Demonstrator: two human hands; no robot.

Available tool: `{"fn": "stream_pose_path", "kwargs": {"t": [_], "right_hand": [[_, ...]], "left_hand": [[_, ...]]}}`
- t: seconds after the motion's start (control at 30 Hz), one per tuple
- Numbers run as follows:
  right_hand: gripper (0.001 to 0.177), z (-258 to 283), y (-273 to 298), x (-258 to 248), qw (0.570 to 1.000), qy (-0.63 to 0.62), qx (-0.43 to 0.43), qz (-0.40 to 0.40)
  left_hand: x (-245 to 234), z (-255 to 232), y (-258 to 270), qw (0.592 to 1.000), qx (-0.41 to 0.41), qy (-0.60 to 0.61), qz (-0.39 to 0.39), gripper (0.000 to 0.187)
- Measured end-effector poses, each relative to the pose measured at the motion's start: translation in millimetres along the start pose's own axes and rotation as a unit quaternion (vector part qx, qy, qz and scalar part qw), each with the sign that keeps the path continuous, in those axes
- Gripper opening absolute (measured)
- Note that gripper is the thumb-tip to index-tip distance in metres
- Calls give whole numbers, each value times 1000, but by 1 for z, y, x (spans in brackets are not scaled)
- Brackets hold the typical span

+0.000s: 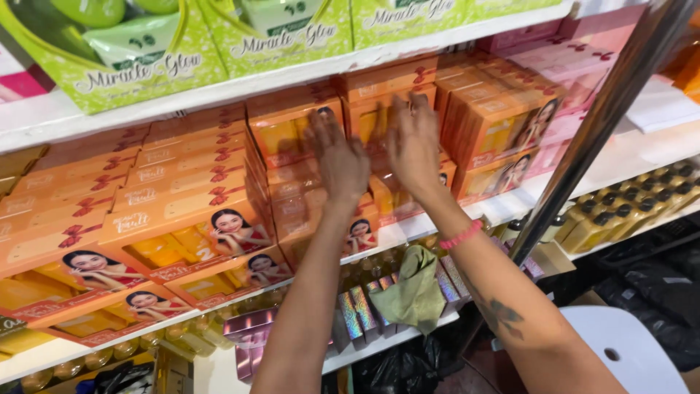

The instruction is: Organizing and wiping down boxes of skincare products on retail shelves.

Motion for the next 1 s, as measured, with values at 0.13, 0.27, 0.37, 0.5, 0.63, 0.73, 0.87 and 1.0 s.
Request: {"fn": "stream_pose_path", "kwargs": {"t": [0.13, 0.27, 0.37, 0.5, 0.63, 0.73, 0.87, 1.0], "right_hand": [[52, -59, -5, -81, 987, 117, 26, -112], [65, -155, 23, -106, 978, 106, 108, -146], [71, -196, 42, -106, 978, 43, 141, -148], [72, -232, 63, -100, 978, 39, 177, -107], [73, -236, 73, -106, 967, -5, 240, -90], [74, -233, 71, -113, 965, -25, 231, -118], [78, -231, 68, -113, 956, -16, 251, -153], [75, -154, 38, -111, 966, -132, 179, -135]], "left_hand": [[46, -68, 44, 988, -2, 130, 79, 62], [93, -132, 98, 953, 95, 243, 155, 63], [128, -147, 120, 933, 35, 291, 207, 78], [156, -150, 132, 939, -33, 278, 197, 86], [171, -123, 139, 962, -107, 211, 135, 76], [141, -126, 129, 966, -77, 224, 106, 72], [92, -121, 109, 950, -54, 286, 115, 66], [40, -87, 77, 957, -24, 274, 88, 65]]}}
Point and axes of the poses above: each hand's wrist, its own y-axis away from the middle knuckle, its own x-axis out of the palm, z = x × y, the point moved 7 cm from there along -y, towards the middle knuckle, and after that the axes turned 15 degrees about -z, right-handed, at the moved point
